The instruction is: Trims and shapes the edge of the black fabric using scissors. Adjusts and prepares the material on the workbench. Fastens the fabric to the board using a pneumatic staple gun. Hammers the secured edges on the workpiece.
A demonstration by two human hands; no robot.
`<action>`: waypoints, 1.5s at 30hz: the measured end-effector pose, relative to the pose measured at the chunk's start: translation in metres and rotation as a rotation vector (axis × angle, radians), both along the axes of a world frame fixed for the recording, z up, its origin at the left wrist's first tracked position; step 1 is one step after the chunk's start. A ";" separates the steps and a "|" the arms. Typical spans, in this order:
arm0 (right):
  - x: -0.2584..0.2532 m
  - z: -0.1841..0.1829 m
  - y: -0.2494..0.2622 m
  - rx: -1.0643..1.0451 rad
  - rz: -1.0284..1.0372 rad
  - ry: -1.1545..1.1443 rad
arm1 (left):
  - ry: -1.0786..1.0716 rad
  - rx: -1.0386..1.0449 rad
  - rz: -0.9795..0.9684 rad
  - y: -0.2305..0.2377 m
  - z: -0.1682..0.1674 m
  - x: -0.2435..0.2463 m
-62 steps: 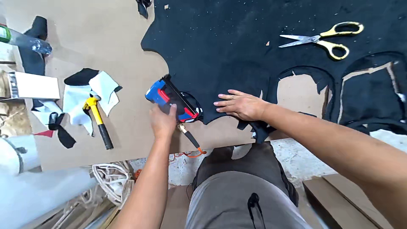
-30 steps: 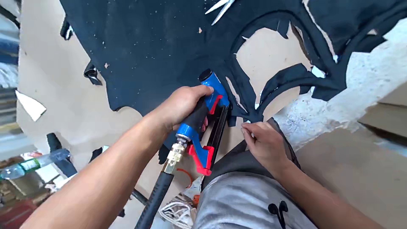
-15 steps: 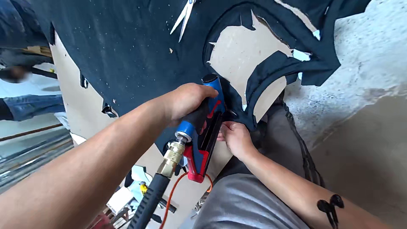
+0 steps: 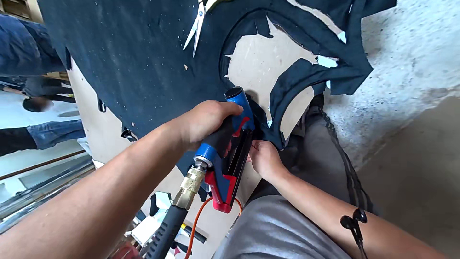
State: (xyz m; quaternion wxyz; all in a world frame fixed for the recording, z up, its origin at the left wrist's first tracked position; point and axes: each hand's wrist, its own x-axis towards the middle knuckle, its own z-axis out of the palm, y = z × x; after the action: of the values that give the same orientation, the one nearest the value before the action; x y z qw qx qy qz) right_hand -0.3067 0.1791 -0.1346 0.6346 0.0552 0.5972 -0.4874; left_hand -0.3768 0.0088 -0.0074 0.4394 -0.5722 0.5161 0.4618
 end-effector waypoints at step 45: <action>0.017 -0.041 -0.025 -0.811 0.772 1.429 | 0.231 -0.149 0.723 -0.035 0.031 0.244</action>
State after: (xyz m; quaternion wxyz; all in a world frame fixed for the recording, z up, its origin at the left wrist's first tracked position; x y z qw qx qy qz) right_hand -0.2893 0.1544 -0.1755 0.2028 -0.6920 0.6083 -0.3317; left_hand -0.1324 -0.0266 0.0232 0.1441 -0.6918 0.3592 0.6096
